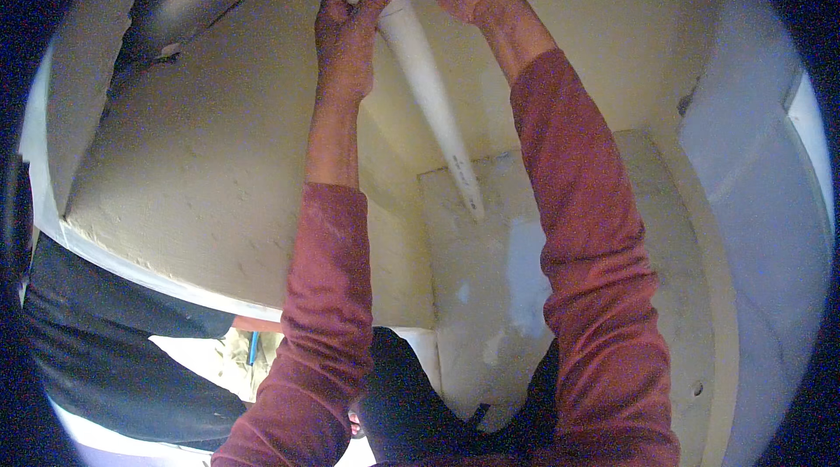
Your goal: The person installs a white plastic plumbing fitting onto a vertical pipe. They wrap sealant tape around the threads, attach a rubber gasket and metal flange, and then screw the fitting onto the pipe.
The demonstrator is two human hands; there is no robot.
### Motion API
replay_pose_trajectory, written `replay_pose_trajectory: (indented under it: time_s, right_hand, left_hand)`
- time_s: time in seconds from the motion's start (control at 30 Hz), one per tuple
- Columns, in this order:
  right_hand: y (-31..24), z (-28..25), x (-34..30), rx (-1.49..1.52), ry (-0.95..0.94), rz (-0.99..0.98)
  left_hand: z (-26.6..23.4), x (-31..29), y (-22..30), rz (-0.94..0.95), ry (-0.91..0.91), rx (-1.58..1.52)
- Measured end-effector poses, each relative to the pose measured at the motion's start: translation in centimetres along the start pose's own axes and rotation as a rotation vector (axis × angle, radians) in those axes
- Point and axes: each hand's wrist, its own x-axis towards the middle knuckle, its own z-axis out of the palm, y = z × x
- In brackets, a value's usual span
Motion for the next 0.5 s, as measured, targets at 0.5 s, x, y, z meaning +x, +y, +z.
replay_pose_trajectory:
  time_s: [0.5]
  right_hand:
    - [-2.0, 5.5, 0.4, -0.533, 0.394, -0.071]
  left_hand:
    - [-0.4, 0.1, 0.0, 0.038, -0.004, 0.044]
